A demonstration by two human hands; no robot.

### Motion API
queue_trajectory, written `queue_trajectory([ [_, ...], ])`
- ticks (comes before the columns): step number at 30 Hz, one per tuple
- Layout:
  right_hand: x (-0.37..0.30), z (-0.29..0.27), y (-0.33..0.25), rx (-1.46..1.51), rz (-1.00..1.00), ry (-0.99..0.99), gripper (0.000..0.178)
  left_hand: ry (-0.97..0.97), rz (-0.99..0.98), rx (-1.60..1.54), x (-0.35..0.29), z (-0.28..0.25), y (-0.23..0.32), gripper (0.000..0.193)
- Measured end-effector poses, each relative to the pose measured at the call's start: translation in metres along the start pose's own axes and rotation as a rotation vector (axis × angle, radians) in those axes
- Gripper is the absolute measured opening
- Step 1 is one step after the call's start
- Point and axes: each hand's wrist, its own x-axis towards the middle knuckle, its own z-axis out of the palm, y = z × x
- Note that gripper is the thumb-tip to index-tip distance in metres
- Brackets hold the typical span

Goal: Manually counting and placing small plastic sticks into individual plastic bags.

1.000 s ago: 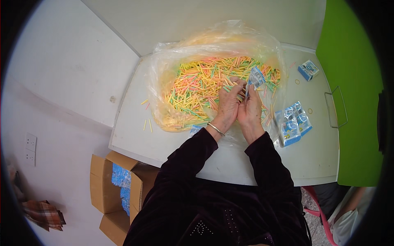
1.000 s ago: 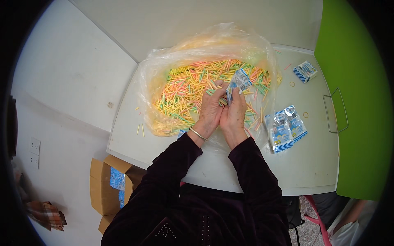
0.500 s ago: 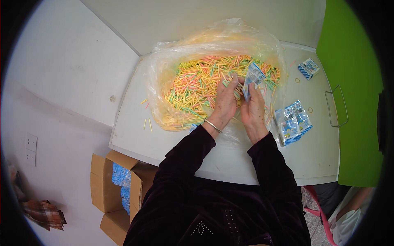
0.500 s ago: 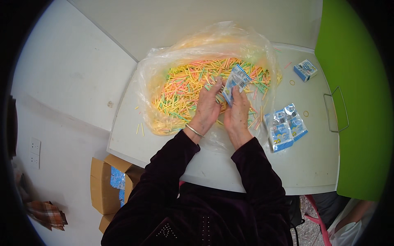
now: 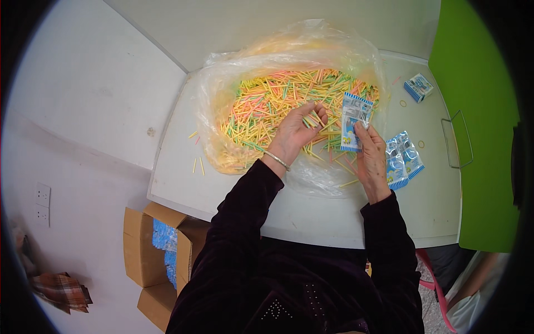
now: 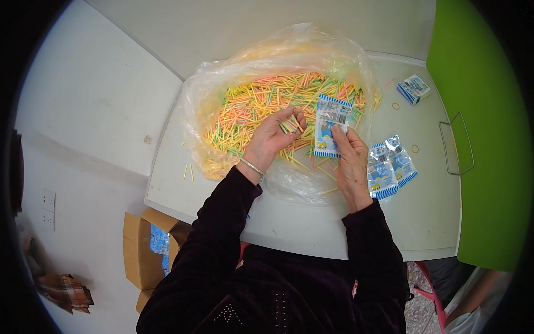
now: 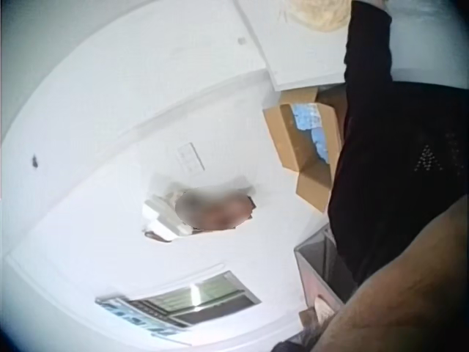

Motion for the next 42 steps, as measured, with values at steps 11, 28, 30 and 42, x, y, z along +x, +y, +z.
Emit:
queue_trajectory([
  [11, -0.001, 0.003, -0.003, -0.016, -0.007, 0.016, 0.019, -0.13, -0.179, 0.056, -0.006, -0.004, -0.003, 0.015],
  [28, -0.004, -0.002, -0.009, -0.389, 0.227, -0.193, 0.018, -0.289, 0.4, 0.456, -0.033, 0.03, 0.012, 0.038],
  [30, -0.003, -0.006, -0.01, -0.425, 0.25, -0.23, 0.019, -0.312, 0.431, 0.49, -0.04, 0.039, 0.008, 0.039],
  [42, -0.004, -0.008, -0.016, -0.354, 0.386, -0.34, 0.017, -0.374, 0.467, 0.725, -0.06, 0.05, -0.007, 0.044],
])
